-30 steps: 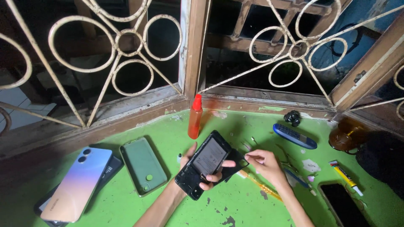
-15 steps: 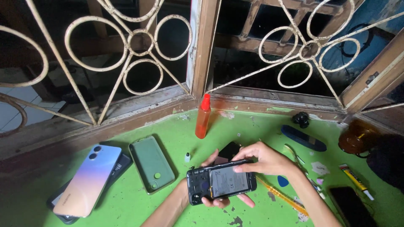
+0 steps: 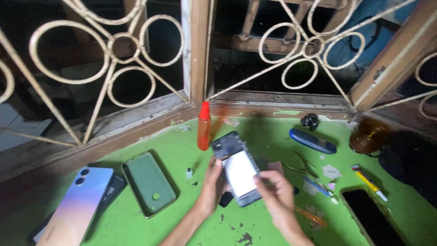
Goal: Cleaning the internal frame and components of a disassembled smartphone using a cloth and a brush.
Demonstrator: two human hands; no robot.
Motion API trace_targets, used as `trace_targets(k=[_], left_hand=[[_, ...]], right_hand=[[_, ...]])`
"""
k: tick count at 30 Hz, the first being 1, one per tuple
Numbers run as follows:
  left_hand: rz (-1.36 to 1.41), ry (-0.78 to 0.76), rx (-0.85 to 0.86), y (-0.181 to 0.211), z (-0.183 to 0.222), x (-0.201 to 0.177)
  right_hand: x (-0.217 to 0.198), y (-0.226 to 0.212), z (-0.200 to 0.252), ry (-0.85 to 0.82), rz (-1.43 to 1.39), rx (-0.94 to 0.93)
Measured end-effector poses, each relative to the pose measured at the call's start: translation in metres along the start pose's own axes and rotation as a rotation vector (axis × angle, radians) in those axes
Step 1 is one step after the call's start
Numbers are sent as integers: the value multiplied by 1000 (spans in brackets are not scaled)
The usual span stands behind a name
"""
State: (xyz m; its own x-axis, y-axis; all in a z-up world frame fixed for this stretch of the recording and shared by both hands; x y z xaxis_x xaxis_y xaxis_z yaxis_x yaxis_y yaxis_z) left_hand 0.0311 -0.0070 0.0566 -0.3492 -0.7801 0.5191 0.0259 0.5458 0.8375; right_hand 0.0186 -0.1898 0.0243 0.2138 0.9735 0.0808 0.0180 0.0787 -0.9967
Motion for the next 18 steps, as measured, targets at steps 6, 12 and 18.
trace_targets(k=[6,12,18], left_hand=[[-101,486,136,-18,-2,-29],[-142,380,307,-6,1,-22],[-86,426,354,-11,2,-26]], right_hand=[[28,31,26,-204,157,-44],[25,29,27,-203,151,-179],[31,16,34,-250,150,-269]])
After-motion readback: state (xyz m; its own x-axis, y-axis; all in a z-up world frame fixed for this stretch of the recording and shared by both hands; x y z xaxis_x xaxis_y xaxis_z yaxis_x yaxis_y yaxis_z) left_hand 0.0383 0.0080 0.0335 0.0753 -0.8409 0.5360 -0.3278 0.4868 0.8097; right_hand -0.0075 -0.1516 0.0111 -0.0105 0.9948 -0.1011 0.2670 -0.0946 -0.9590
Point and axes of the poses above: each hand's wrist, its own z-axis away from the middle knuckle, its own x-axis out of the palm, y = z × x, the point moved 4 cm from there along -z, towards the middle knuckle, and after that the axes turned 3 degrees about x, right-handed, at the moved point
